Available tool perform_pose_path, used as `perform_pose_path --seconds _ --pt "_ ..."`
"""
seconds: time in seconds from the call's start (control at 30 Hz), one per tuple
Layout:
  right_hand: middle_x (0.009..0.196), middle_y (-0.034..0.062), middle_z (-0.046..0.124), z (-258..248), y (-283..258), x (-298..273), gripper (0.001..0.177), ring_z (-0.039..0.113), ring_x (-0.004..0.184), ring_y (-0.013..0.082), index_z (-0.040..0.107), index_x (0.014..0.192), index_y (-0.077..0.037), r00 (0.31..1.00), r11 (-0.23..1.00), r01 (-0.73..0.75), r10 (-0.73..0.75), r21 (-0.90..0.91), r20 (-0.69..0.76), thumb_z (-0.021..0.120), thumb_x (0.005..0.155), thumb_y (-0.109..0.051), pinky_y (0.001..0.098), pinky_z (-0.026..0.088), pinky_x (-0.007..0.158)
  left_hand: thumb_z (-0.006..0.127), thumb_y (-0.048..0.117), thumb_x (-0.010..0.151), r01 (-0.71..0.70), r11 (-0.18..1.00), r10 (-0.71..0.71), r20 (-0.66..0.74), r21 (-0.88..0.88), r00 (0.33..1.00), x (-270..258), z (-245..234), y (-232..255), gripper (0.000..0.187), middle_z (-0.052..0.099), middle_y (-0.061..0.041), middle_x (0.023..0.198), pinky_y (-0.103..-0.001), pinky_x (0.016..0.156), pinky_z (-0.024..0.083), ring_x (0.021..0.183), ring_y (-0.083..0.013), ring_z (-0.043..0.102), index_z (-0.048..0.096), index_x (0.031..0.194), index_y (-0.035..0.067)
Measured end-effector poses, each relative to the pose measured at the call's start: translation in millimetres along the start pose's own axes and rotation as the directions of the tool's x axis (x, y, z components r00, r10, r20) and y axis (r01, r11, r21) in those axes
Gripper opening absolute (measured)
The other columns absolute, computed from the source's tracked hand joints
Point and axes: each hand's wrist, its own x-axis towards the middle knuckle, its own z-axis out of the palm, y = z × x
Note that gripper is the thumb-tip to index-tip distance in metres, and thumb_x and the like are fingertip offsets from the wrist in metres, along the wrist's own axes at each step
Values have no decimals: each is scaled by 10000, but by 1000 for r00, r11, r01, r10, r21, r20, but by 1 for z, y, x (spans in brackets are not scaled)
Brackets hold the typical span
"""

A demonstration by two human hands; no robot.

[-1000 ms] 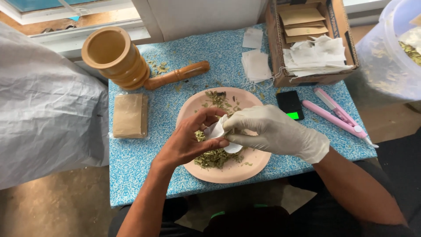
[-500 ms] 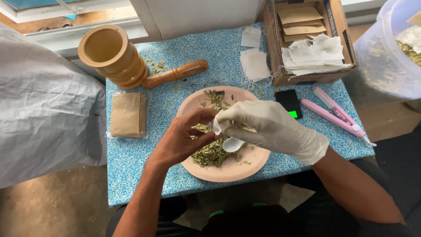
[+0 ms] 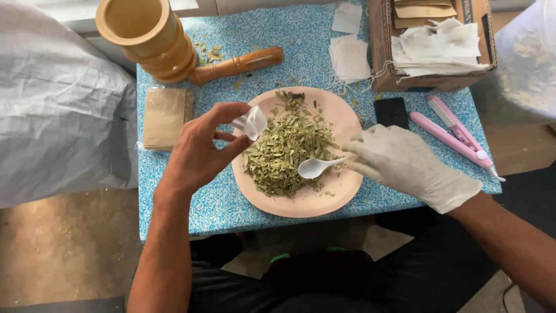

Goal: Manually filling small tea bags with dried leaves using a spoon and sealing them with a handheld heat sealer.

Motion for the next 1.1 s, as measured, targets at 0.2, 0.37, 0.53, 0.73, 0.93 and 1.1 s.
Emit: perform_pose_path --seconds 0.2,0.37,0.53,0.73,0.93,1.1 --pt "1037 -31 713 34 -9 4 346 728 1027 245 678 1186 -279 963 966 124 -173 -227 -208 810 922 -459 403 619 862 887 46 934 57 995 -55 -27 86 998 -9 4 -9 470 823 -200 1252 -550 892 704 1206 -440 775 748 1378 115" --pt "870 -68 633 56 -3 5 112 684 831 201 649 1144 -329 953 915 123 -216 -384 -210 690 1067 -258 367 589 831 870 17 921 41 990 -39 -22 135 999 -11 5 -3 471 825 -224 1230 -557 892 697 1190 -462 775 750 1370 95" --pt "948 -16 725 1 -1 5 68 756 891 245 725 1120 -297 988 984 110 -123 -139 -89 661 1111 -275 395 605 828 860 2 930 40 991 -39 -14 131 999 -9 0 3 472 825 -234 1230 -579 902 690 1208 -474 770 741 1378 92" --pt "1004 20 699 -34 4 -12 201 723 754 254 698 1003 -235 955 995 42 -68 95 290 603 1130 -360 457 600 606 746 95 1030 28 974 -47 82 225 995 -10 -6 4 442 793 -69 1410 -417 884 664 987 -276 818 652 1453 181" --pt "1133 70 733 -4 -5 -16 191 750 886 376 689 1202 -314 971 969 131 -168 210 168 558 1098 -406 572 592 630 706 47 995 38 982 -55 91 185 994 -9 -4 7 500 785 -27 1419 -389 983 673 1076 -225 787 658 1462 217" --pt "941 32 701 14 -14 -2 153 738 843 325 711 1083 -302 973 987 43 -76 153 217 603 1091 -411 545 561 571 712 90 1022 83 977 -105 103 198 989 -11 -5 6 466 773 -11 1445 -398 968 655 1045 -264 814 648 1459 240"
